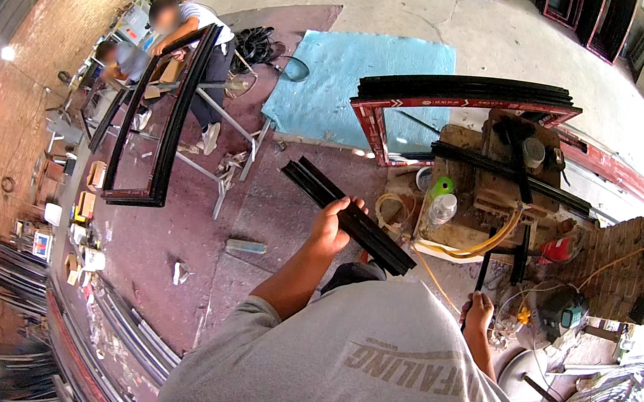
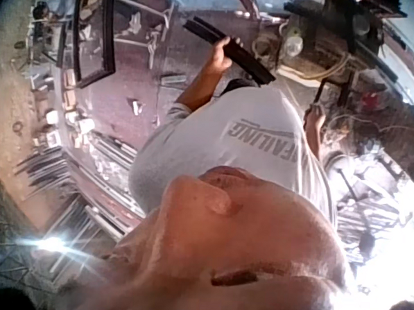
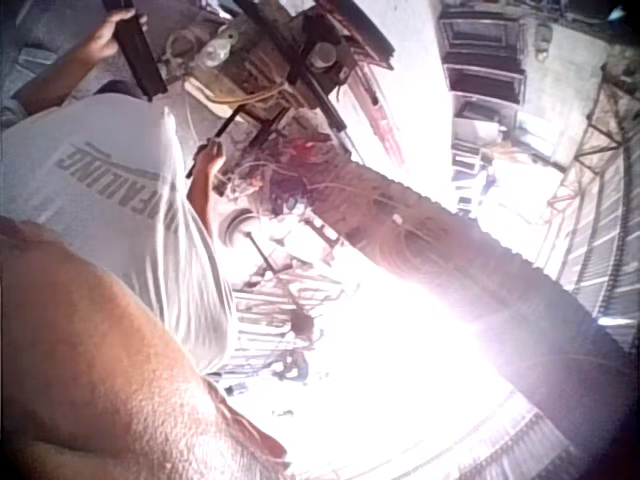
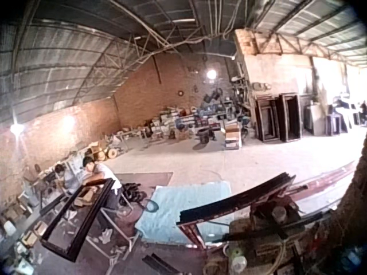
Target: The person repeatedly picks up black frame profiles and places them into a miter saw jig to cut them. Another person assembles the cut pieces into window frames in the background. The camera wearer continues the repetitive cycle of loading and cutting profiles.
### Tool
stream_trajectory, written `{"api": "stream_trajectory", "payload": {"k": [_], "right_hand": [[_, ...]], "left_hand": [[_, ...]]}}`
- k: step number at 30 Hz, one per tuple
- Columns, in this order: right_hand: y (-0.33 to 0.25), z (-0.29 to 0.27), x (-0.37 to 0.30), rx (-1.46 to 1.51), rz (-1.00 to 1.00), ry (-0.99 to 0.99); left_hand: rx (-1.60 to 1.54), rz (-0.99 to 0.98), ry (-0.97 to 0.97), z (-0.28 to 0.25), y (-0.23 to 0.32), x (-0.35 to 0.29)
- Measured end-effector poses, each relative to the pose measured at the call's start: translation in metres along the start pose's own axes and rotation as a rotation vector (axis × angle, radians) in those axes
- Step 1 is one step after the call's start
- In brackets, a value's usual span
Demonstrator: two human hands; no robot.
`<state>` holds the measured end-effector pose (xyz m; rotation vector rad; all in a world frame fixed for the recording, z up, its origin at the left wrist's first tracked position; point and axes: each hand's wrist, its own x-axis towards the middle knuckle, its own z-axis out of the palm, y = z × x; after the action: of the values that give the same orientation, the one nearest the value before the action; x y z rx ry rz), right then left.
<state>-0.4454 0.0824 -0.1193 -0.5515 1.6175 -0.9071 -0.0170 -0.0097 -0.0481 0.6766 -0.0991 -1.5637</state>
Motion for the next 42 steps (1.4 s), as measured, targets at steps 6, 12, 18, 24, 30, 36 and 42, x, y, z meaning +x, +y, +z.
{"api": "stream_trajectory", "payload": {"k": [6,12,18,24,30,36,42], "right_hand": [[0.000,-0.002,0.001,0.022,-0.022,-0.028],[0.001,-0.003,0.014,-0.009,-0.055,-0.039],[-0.006,0.002,0.038,-0.095,-0.055,-0.008],[-0.023,0.007,0.040,-0.072,0.016,0.010],[-0.037,0.009,0.026,-0.037,0.062,-0.029],[-0.022,0.000,0.043,0.013,0.038,-0.056],[-0.011,-0.003,0.058,0.043,0.000,-0.064]], "left_hand": [[-0.013,-0.025,0.026,-0.005,0.003,0.014],[0.005,0.013,0.009,0.001,0.004,0.015],[0.034,0.003,0.004,0.010,0.003,0.000],[0.013,0.045,-0.011,0.000,-0.005,-0.019],[-0.013,0.040,0.030,-0.006,-0.006,-0.040],[0.000,0.061,0.090,-0.004,-0.010,-0.052],[0.002,0.049,0.095,-0.008,-0.016,-0.057]]}}
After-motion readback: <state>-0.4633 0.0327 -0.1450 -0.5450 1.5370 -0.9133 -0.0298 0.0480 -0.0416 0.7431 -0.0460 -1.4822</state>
